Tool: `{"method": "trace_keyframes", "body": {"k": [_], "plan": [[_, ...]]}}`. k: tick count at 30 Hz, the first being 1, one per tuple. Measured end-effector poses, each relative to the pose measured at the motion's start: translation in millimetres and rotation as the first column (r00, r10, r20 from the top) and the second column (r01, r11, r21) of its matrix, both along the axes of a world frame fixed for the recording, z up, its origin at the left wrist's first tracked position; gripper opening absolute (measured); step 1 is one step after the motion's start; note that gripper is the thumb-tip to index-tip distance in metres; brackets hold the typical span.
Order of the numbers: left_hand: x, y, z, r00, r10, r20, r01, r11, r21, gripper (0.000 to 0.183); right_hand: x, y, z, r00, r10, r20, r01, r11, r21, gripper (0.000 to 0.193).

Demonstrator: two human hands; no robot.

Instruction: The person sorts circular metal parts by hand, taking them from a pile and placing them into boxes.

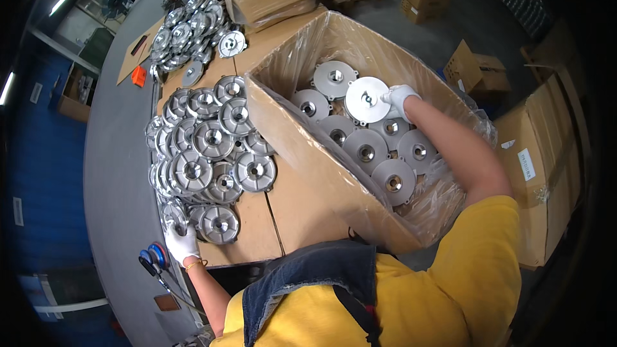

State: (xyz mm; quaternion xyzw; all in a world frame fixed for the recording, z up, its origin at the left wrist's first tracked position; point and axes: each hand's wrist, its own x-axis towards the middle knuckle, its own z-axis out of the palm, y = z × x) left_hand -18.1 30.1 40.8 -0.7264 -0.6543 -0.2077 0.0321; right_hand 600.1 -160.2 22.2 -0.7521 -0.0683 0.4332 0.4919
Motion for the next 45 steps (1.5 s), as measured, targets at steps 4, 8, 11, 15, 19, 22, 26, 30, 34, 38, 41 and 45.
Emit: {"method": "trace_keyframes", "body": {"k": [4, 8, 11, 15, 19, 22, 26, 30, 34, 38, 41, 45], "plan": [[-1.2, -4.3, 12.4, 0.994, 0.076, 0.082, -0.075, 0.997, -0.021, 0.033, 12.4, 5.8, -28.9, 0.93, 0.139, 0.341, -0.069, 0.976, -0.209, 0.032], [-24.5, -27.7, 16.8, 0.613, 0.128, 0.78, -0.059, 0.991, -0.117, 0.023, -2.0, 19.4, 6.0, 0.756, 0.4, 0.518, -0.116, 0.861, -0.496, 0.054], [7.7, -47.5, 57.3, 0.398, 0.002, 0.917, 0.146, 0.987, -0.066, 0.04, -36.0, 24.0, 63.2, 0.474, 0.394, 0.788, -0.083, 0.91, -0.405, 0.061], [42.6, -75.5, 73.5, -0.22, 0.202, 0.954, 0.462, 0.884, -0.08, 0.054, -17.5, 28.6, 65.6, 0.617, 0.195, 0.762, -0.429, 0.896, 0.119, 0.04], [62.9, -95.2, 94.4, -0.306, 0.263, 0.915, 0.574, 0.817, -0.042, 0.053, -160.0, 51.3, 171.0, 0.812, 0.519, 0.267, -0.582, 0.684, 0.439, 0.036], [76.9, -107.5, 107.9, -0.076, 0.09, 0.993, 0.559, 0.828, -0.032, 0.052, -219.3, 51.5, 193.9, 0.603, 0.786, -0.136, -0.591, 0.554, 0.586, 0.047], [101.8, -118.7, 124.9, 0.266, -0.363, 0.893, 0.618, 0.775, 0.131, 0.032, -267.0, 46.1, 188.7, 0.246, 0.825, -0.509, -0.596, 0.543, 0.591, 0.056], [107.3, -112.8, 115.5, 0.388, -0.752, 0.532, 0.721, 0.608, 0.334, 0.043, -271.6, 36.0, 175.1, 0.448, 0.813, -0.372, -0.662, 0.581, 0.473, 0.043], [91.8, -94.7, 80.7, 0.637, -0.491, 0.594, 0.547, 0.831, 0.099, 0.061, -234.0, 32.4, 182.8, 0.671, 0.74, -0.039, -0.673, 0.63, 0.388, 0.038], [43.8, -64.1, 17.2, 0.94, -0.321, 0.117, 0.333, 0.937, -0.105, 0.075, -165.6, 26.5, 182.1, 0.862, 0.328, 0.388, -0.495, 0.714, 0.495, 0.034], [29.5, -64.1, -3.8, 0.963, -0.265, -0.046, 0.256, 0.955, -0.151, 0.079, -107.6, 10.7, 158.5, 0.812, 0.098, 0.575, -0.409, 0.799, 0.441, 0.033], [44.4, -63.1, 0.8, 0.96, -0.26, -0.107, 0.243, 0.958, -0.151, 0.08, -84.3, -18.3, 117.3, 0.036, 0.333, 0.942, -0.259, 0.914, -0.313, 0.023]]}}
